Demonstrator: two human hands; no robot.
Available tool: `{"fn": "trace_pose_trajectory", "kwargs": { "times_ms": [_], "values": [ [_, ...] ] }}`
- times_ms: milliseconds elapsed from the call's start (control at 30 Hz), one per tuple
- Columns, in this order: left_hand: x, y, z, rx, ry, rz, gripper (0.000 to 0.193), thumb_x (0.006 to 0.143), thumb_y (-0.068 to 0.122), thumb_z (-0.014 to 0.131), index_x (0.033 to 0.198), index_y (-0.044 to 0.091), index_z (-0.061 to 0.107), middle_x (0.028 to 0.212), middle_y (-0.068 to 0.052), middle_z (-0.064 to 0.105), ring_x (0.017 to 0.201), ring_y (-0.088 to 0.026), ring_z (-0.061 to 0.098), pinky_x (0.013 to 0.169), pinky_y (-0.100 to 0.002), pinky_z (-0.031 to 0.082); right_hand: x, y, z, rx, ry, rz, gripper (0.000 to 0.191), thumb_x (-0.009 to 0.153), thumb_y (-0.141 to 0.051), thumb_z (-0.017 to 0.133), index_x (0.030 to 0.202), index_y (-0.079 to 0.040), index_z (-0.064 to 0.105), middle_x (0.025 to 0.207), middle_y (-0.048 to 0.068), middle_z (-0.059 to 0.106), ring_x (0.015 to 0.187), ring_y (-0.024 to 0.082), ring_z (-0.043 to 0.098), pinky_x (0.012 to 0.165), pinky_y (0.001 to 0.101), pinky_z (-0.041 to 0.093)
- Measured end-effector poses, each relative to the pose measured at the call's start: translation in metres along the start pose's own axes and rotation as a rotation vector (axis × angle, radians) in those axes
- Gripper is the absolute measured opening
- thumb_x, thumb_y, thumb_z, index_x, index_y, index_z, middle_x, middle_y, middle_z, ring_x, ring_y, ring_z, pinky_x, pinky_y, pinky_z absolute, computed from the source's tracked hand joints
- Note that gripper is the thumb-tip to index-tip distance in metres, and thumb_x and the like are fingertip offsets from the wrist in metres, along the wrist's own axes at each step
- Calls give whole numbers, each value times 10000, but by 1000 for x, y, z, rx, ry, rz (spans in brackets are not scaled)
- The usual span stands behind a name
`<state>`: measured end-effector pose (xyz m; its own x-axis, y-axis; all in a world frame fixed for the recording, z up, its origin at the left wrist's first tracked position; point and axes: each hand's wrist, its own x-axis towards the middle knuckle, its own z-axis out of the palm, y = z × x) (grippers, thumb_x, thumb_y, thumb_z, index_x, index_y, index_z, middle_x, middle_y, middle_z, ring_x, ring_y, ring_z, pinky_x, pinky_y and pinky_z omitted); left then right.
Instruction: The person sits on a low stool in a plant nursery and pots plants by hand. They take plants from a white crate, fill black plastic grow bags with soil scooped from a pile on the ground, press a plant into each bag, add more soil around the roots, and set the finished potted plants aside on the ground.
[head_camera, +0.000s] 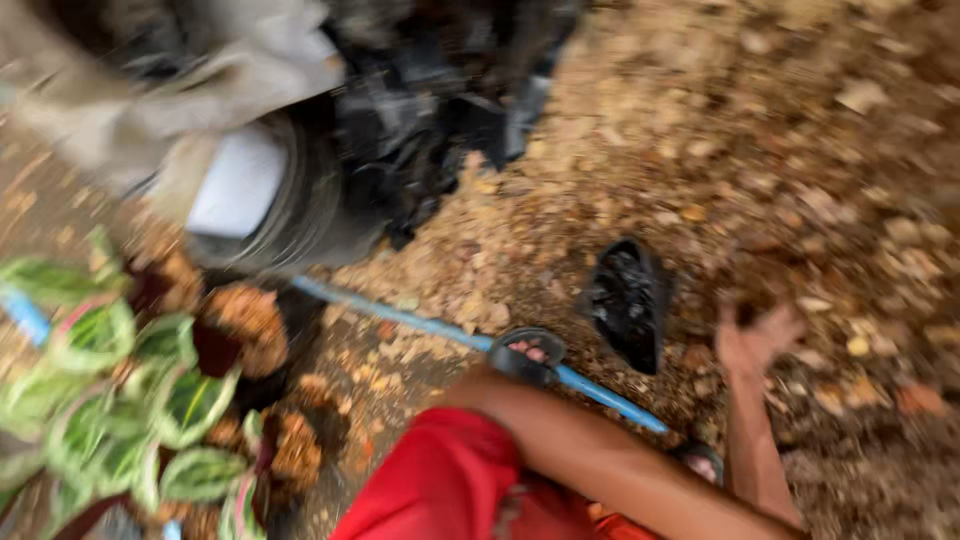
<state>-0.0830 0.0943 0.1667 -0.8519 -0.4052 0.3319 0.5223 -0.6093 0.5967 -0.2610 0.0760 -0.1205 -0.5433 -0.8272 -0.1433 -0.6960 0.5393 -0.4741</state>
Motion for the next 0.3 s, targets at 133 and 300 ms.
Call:
{"fn": "trace_pose_trajectory", "kwargs": {
  "times_ms": [133,300],
  "values": [
    [4,-11,-42,68,57,-203,712,1008,552,413,1566,122,312,1588,-198,333,1245,-298,547,873,-464,598,57,-7,-49,233,63,-90,888,1019,-334,752,1653,-33,208,1604,391,-61,1453,591,-26,1125,770,189],
    [-53,15,-133,963,530,-605,753,990,630,526,1575,181,374,1527,-122,458,1203,-297,638,967,-485,611,163,34,-152,31,156,-333,541,1141,-341,563,1596,-217,299,1602,124,346,1537,386,290,1330,575,277]
  ]
}}
